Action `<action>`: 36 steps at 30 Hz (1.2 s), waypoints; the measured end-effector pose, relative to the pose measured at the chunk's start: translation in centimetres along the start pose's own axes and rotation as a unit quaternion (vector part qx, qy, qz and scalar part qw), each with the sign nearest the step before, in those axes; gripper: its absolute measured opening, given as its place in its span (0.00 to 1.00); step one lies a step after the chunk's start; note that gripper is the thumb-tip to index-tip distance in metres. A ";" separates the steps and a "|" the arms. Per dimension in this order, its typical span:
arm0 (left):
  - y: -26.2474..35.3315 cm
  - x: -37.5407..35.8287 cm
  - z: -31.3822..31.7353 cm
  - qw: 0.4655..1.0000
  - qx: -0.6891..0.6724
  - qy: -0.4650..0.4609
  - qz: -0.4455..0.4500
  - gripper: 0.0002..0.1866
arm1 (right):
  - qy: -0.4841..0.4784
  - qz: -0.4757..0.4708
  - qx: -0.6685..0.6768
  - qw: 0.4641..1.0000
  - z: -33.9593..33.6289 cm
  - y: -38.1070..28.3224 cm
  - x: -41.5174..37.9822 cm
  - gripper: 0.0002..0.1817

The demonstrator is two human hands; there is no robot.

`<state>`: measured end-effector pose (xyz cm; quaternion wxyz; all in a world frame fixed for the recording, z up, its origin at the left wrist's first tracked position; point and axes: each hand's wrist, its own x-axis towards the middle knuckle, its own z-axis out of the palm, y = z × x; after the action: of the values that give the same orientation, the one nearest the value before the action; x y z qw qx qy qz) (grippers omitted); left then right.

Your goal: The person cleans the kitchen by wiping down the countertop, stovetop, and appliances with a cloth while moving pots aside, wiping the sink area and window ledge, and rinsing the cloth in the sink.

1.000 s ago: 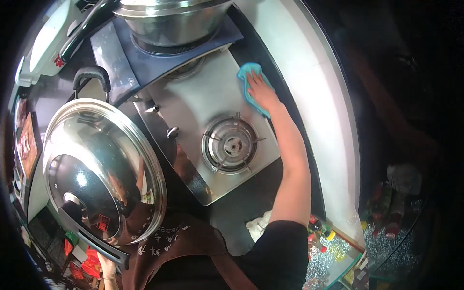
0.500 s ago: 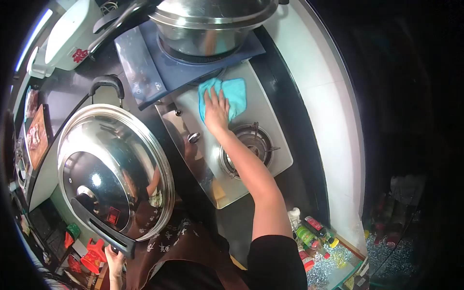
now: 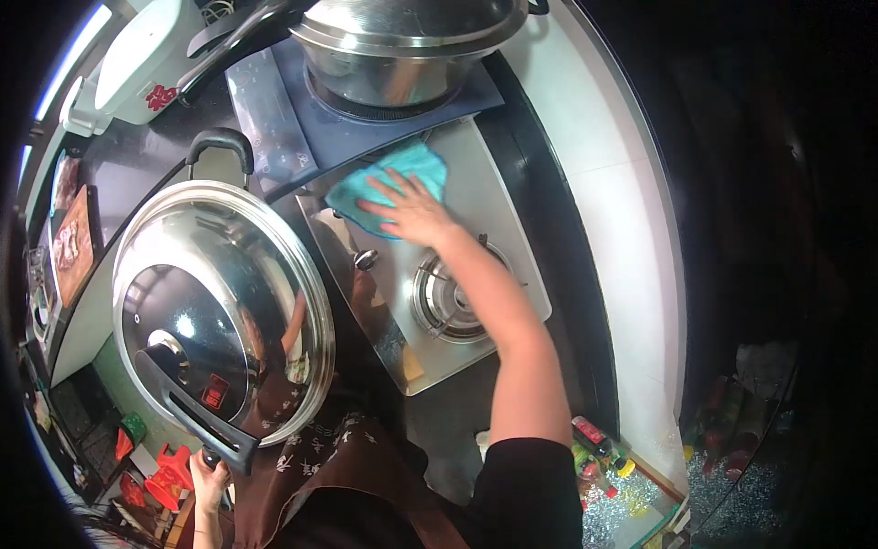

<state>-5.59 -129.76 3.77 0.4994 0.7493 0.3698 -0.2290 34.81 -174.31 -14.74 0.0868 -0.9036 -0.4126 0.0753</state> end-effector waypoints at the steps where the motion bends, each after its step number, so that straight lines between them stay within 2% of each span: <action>1: -0.2 0.2 0.0 1.000 0.005 -0.007 0.011 0.08 | -0.019 0.026 -0.015 0.999 -0.5 1.3 -1.6 0.36; 4: 4.7 -0.1 0.8 0.998 0.053 -0.025 0.027 0.03 | -0.062 0.096 -0.051 0.992 -1.7 5.2 -5.3 0.38; 5: 3.3 0.4 -0.4 0.996 0.076 -0.055 0.004 0.04 | -0.066 0.115 -0.055 0.990 -1.9 6.3 -6.4 0.38; 8: 0.4 1.6 -2.0 0.990 0.125 -0.036 0.049 0.12 | -0.066 0.180 -0.015 0.981 -1.9 10.0 -9.4 0.39; 10: 3.2 1.2 0.7 0.971 0.134 0.064 0.185 0.06 | -0.059 0.229 0.028 0.971 -1.8 11.6 -12.4 0.38; 12: 4.9 1.2 0.8 0.979 0.162 0.005 0.125 0.08 | -0.047 0.291 0.076 0.953 -1.2 12.7 -15.8 0.38; 13: 5.6 1.4 1.0 0.961 0.212 0.009 0.180 0.10 | -0.031 0.277 0.059 0.959 -0.8 12.1 -17.2 0.37; 16: 7.5 2.8 1.9 0.943 0.275 -0.062 0.178 0.13 | 0.029 0.285 0.084 0.954 0.3 9.4 -21.8 0.35; 17: 8.6 3.2 2.5 0.951 0.255 -0.097 0.143 0.13 | 0.033 0.294 0.086 0.951 0.5 8.4 -23.6 0.34; 20: 10.1 5.1 4.0 0.923 0.311 -0.131 0.187 0.11 | 0.035 0.319 0.063 0.945 1.4 5.1 -29.5 0.33; 24: 13.8 6.3 7.3 0.913 0.303 -0.201 0.186 0.12 | 0.113 0.388 0.003 0.915 4.8 -0.3 -35.5 0.31; 26: 13.4 7.7 8.7 0.899 0.315 -0.218 0.215 0.14 | 0.147 0.455 -0.031 0.878 6.7 -3.3 -36.7 0.31; 27: 14.1 8.1 9.7 0.900 0.304 -0.232 0.210 0.16 | 0.109 0.537 -0.057 0.834 7.4 -5.1 -36.1 0.33; 29: 14.8 8.7 11.7 0.887 0.296 -0.245 0.256 0.17 | 0.189 0.563 -0.028 0.804 9.6 -8.3 -36.1 0.36; 30: 15.7 8.8 12.7 0.892 0.281 -0.267 0.231 0.17 | 0.184 0.577 -0.016 0.795 11.0 -9.6 -36.0 0.38; 32: 15.9 10.2 14.1 0.858 0.328 -0.308 0.247 0.13 | 0.175 0.604 0.005 0.778 13.5 -12.2 -35.7 0.44; 34: 15.7 10.9 15.8 0.845 0.321 -0.315 0.288 0.13 | 0.140 0.614 -0.035 0.776 13.2 -16.0 -34.0 0.47; 35: 15.8 10.9 16.5 0.865 0.291 -0.308 0.268 0.17 | 0.136 0.622 -0.037 0.771 12.6 -17.8 -32.9 0.49; 36: 16.1 11.2 17.0 0.857 0.305 -0.316 0.271 0.17 | 0.155 0.636 -0.005 0.756 12.0 -19.5 -31.8 0.50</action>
<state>14.43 -145.40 -1.67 0.3781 0.8222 -0.1136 -0.4101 -2.54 -184.73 -20.12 0.0772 -0.9575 0.2763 -0.0297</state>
